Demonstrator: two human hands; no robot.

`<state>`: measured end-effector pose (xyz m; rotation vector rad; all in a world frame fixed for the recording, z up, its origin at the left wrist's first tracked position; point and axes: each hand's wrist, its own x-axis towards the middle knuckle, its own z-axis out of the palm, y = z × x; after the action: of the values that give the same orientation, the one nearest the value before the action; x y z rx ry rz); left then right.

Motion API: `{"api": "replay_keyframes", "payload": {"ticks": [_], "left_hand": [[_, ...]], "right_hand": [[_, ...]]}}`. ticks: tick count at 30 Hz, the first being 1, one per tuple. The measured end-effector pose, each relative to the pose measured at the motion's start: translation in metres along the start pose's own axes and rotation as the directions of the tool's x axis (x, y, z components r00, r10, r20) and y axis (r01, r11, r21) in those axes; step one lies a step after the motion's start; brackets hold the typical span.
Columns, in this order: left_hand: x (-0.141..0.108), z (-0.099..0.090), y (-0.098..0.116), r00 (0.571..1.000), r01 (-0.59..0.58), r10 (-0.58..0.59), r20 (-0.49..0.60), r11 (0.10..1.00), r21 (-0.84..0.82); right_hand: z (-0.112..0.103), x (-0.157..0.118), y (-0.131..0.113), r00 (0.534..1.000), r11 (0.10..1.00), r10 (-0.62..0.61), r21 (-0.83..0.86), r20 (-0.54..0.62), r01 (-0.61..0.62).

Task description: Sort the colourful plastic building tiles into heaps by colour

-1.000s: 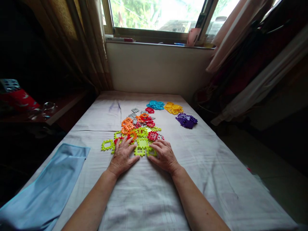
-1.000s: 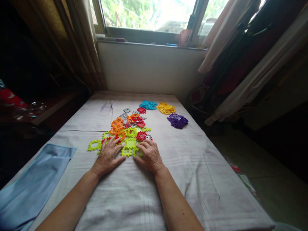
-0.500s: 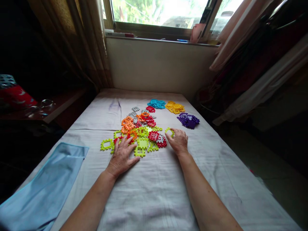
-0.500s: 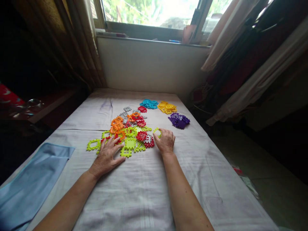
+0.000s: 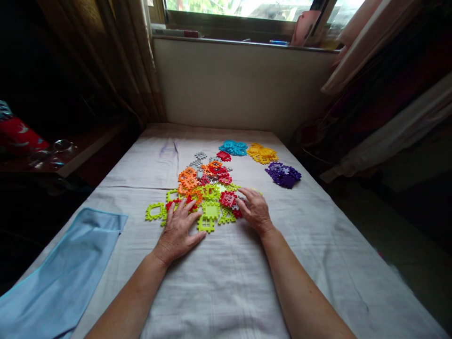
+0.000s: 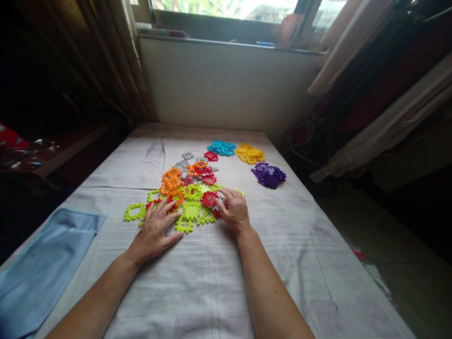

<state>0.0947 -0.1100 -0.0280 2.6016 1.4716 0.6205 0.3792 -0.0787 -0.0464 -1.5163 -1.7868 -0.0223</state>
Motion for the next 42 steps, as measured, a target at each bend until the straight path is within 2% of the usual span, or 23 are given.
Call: {"api": "replay_keyframes", "payload": {"ticks": [3, 6, 11, 14, 18, 22, 32, 36, 39, 40, 42], "left_hand": [[0.0, 0.0, -0.001, 1.0, 0.004, -0.004, -0.004, 1.0, -0.002], [0.0, 0.0, -0.001, 1.0, 0.012, -0.011, -0.026, 1.0, 0.004], [0.0, 0.001, -0.002, 0.999, 0.01, -0.01, -0.044, 1.0, 0.012], [-0.001, 0.002, -0.003, 0.999, -0.002, 0.003, -0.04, 1.0, 0.018], [-0.001, 0.002, -0.002, 0.999, -0.001, 0.001, -0.033, 1.0, 0.02], [-0.001, 0.001, -0.002, 1.0, 0.013, -0.013, -0.017, 1.0, 0.005], [-0.001, 0.0, -0.001, 0.999, 0.033, -0.033, -0.012, 0.999, -0.019], [-0.001, 0.001, -0.002, 0.999, 0.028, -0.028, -0.016, 1.0, -0.002], [-0.001, 0.001, -0.002, 0.999, 0.031, -0.032, -0.02, 0.999, -0.006], [-0.001, 0.001, -0.002, 0.999, 0.033, -0.033, -0.022, 0.999, -0.009], [-0.001, 0.001, -0.002, 0.999, 0.036, -0.036, -0.018, 0.999, -0.012]], "right_hand": [[0.005, -0.001, -0.016, 0.992, 0.994, -0.091, 0.074, 0.089, 0.085], [0.007, -0.003, -0.023, 0.99, 0.994, -0.081, 0.083, 0.118, 0.072], [0.001, -0.004, -0.026, 0.996, 0.999, -0.036, 0.014, 0.08, 0.035], [-0.002, -0.003, -0.035, 0.991, 0.992, -0.125, -0.009, 0.039, 0.125], [-0.002, -0.003, -0.052, 0.943, 0.957, -0.288, 0.015, 0.169, 0.29], [0.002, -0.006, -0.061, 0.919, 0.95, -0.297, -0.017, 0.261, 0.312], [0.008, -0.007, -0.069, 0.92, 0.937, -0.349, 0.039, 0.179, 0.348], [0.007, -0.001, -0.064, 0.968, 0.963, -0.249, 0.103, 0.007, 0.247], [0.001, 0.006, -0.04, 0.991, 0.993, -0.007, 0.119, -0.136, 0.023], [-0.002, 0.008, -0.028, 0.977, 0.989, 0.115, 0.112, -0.178, -0.096], [-0.009, 0.01, -0.002, 0.902, 0.934, 0.357, 0.104, -0.243, -0.341]]}}
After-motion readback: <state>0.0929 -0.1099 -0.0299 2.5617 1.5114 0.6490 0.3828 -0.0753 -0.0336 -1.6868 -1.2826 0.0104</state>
